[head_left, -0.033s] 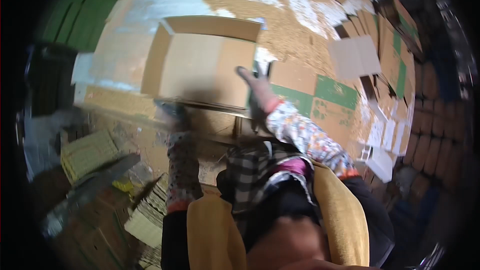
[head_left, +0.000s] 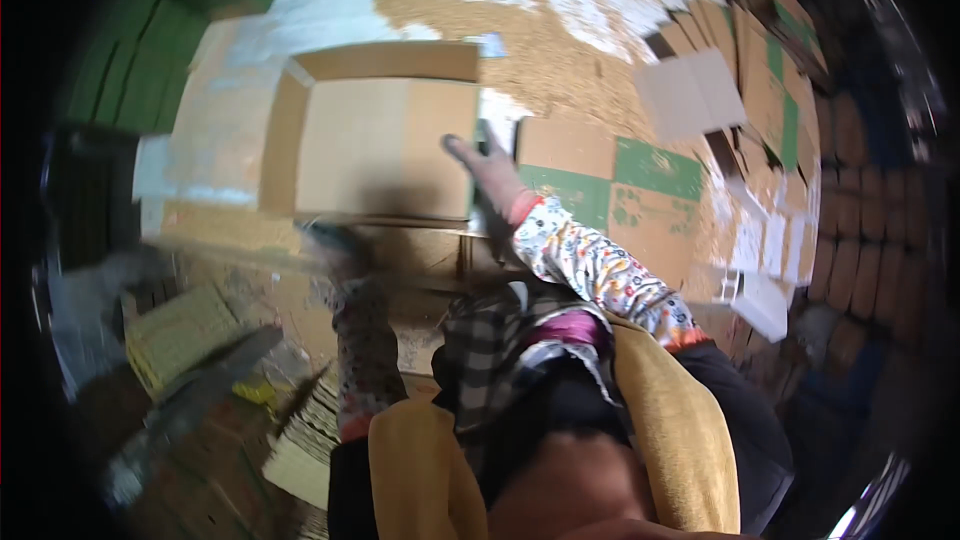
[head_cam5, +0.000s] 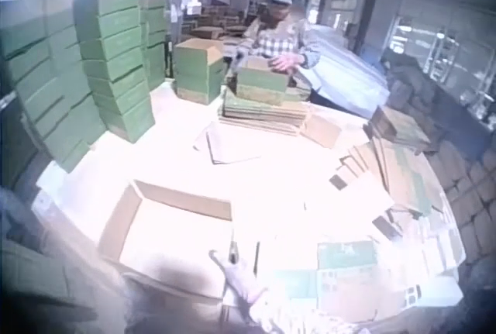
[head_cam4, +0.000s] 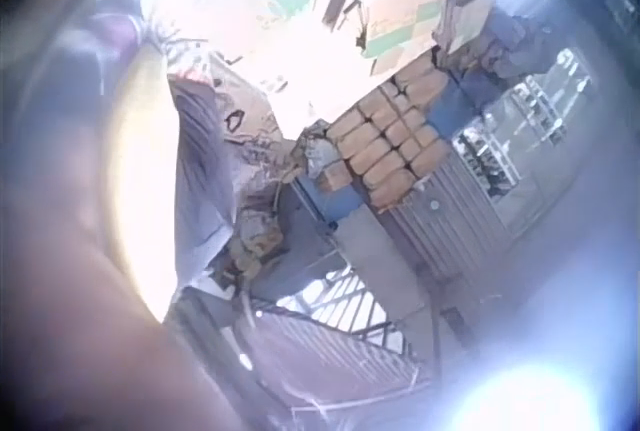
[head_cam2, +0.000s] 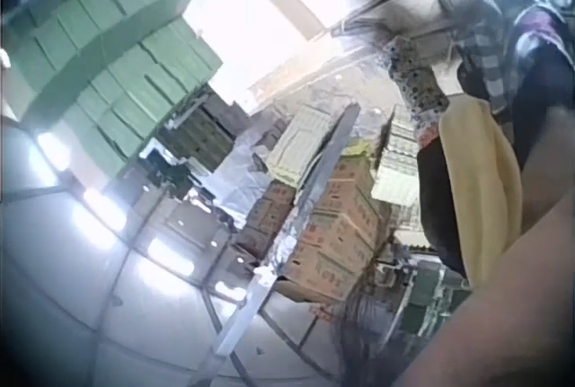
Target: The person folds flat cardboard sheets to assemble boxes, places styrofoam trays filled with eggs and cardboard dividers into the boxes, and stacks the assembled boxes onto a pile.
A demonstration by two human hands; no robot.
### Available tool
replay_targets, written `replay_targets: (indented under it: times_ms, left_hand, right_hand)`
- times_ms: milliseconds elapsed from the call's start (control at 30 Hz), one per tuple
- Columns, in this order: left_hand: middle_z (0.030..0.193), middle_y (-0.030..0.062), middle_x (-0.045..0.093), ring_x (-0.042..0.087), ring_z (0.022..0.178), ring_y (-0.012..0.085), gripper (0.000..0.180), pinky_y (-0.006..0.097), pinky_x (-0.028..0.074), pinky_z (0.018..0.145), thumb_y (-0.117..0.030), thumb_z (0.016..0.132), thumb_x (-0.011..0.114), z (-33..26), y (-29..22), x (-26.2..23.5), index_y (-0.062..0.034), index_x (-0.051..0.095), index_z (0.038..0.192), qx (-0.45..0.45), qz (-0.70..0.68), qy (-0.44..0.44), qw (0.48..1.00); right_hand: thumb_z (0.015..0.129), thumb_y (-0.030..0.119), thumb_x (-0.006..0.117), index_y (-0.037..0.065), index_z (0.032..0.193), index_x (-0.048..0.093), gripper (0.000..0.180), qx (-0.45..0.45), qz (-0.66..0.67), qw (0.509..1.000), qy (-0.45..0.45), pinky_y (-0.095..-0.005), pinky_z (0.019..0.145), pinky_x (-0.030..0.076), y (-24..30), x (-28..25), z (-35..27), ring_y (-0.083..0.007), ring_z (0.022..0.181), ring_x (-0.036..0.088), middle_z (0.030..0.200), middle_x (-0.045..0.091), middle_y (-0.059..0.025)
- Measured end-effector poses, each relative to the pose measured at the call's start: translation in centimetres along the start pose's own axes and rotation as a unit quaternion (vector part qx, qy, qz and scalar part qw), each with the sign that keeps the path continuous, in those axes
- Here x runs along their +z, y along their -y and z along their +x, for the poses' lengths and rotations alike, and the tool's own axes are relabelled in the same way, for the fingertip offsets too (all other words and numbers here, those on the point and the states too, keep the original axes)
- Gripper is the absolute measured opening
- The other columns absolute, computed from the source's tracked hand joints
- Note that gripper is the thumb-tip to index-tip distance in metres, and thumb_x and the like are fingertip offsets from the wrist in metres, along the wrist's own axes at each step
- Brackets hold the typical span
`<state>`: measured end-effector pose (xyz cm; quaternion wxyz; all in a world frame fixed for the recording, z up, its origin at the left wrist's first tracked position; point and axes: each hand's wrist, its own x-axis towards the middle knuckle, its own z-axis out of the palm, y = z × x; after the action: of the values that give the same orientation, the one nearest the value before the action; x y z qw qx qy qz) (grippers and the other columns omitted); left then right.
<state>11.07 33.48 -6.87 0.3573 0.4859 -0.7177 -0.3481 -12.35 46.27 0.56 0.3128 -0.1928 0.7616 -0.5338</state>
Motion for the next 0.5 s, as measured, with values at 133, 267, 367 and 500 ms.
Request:
replay_targets:
  times_ms: [133,267,367,500]
  left_hand:
    - [0.08,0.0053,0.058,0.052,0.064,0.0159,0.038,0.035,0.047,0.064,-0.038,0.096,0.051,-4.4,-0.1,-1.5,-0.0024,0.06,0.089,-0.138,-0.22,0.15,0.954]
    - [0.115,0.0141,0.057,0.053,0.109,0.0224,0.028,0.033,0.044,0.092,-0.019,0.092,0.061,-12.3,-6.6,6.8,0.0027,0.059,0.109,-0.07,-0.086,0.362,0.925]
    - [0.138,0.0339,0.033,0.037,0.129,0.0397,0.079,0.041,0.033,0.106,-0.034,0.082,0.071,-14.3,-10.7,12.6,0.0075,0.032,0.137,0.039,0.079,0.364,0.927]
    - [0.143,0.0355,0.027,0.029,0.133,0.0451,0.096,0.043,0.026,0.111,-0.044,0.079,0.071,-10.9,-25.3,10.9,0.0072,0.021,0.143,0.088,0.177,0.504,0.841]
  right_hand:
    - [0.08,0.048,0.067,0.004,0.132,0.046,0.071,-0.078,-0.165,0.983,-0.016,-0.0466,0.107,0.031,-1.2,-7.1,-5.8,-0.0442,0.126,0.037,0.135,0.038,-0.0286]
    - [0.075,0.041,0.07,-0.008,0.13,0.037,0.081,0.002,-0.372,0.86,-0.35,-0.0481,0.107,0.029,-8.6,-27.0,-12.9,-0.0444,0.126,0.035,0.135,0.037,-0.0284]
    - [0.075,0.051,0.07,-0.01,0.136,0.032,0.093,0.226,-0.209,0.907,-0.286,-0.0427,0.107,0.033,-14.8,-33.7,-16.8,-0.0386,0.126,0.042,0.13,0.046,-0.031]
    - [0.074,0.056,0.072,-0.01,0.127,0.045,0.089,0.151,-0.105,0.958,-0.219,-0.0351,0.1,0.041,-11.3,-40.9,-22.3,-0.0341,0.113,0.055,0.117,0.057,-0.0289]
